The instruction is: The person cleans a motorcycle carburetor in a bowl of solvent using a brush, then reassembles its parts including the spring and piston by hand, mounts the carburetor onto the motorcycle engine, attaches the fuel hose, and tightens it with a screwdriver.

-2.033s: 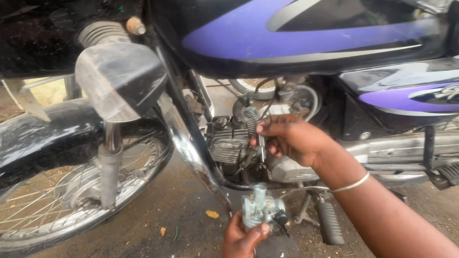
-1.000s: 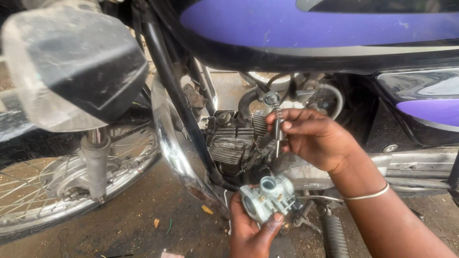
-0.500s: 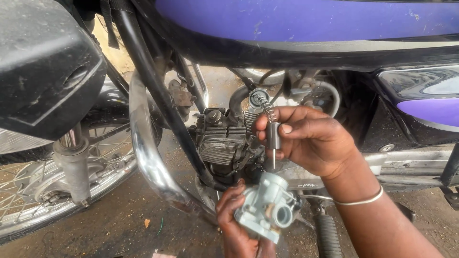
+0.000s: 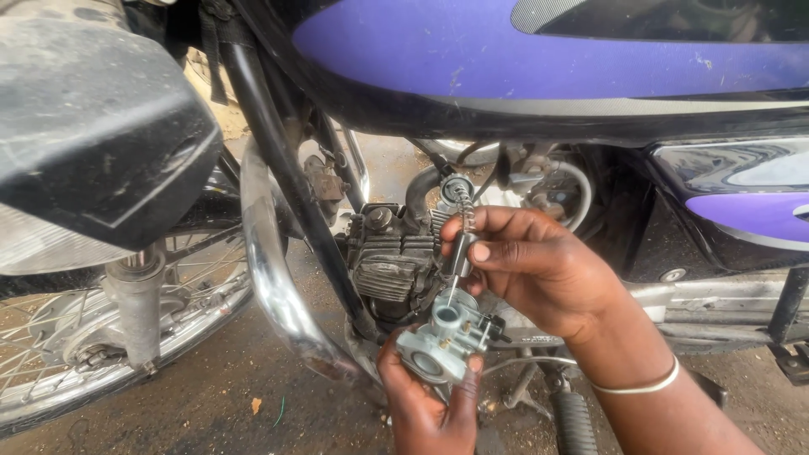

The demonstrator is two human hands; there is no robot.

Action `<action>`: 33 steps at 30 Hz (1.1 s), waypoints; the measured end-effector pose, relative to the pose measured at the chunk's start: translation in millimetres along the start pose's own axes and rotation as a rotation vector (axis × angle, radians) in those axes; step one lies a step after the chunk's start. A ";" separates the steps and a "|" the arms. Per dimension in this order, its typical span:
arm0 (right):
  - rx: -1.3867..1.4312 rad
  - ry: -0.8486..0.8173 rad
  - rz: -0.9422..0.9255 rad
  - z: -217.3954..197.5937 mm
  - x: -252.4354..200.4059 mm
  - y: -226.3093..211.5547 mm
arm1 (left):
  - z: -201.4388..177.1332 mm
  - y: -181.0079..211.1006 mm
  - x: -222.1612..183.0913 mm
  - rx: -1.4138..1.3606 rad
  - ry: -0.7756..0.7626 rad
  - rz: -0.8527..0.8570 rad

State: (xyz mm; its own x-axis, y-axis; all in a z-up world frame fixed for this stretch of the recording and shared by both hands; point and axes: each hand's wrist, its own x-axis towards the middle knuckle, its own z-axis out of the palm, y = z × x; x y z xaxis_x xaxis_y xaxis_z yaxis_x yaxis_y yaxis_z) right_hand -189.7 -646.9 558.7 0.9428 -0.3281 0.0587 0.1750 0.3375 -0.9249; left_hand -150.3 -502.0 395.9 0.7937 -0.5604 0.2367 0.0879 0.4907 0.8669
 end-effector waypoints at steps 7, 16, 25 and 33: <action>0.088 -0.122 -0.028 -3.3 -0.3 2.1 | -23.1 -31.9 7.4 0.158 -0.131 0.207; 0.143 -0.228 -0.015 -13.9 1.7 2.4 | -19.4 -20.4 26.7 0.250 -0.374 0.498; 0.064 -0.182 -0.022 -14.1 -0.5 4.5 | -15.5 -9.6 13.1 0.118 -0.325 0.217; -0.093 -0.089 -0.021 -22.9 12.5 21.9 | -16.9 5.6 15.3 0.091 -0.206 0.203</action>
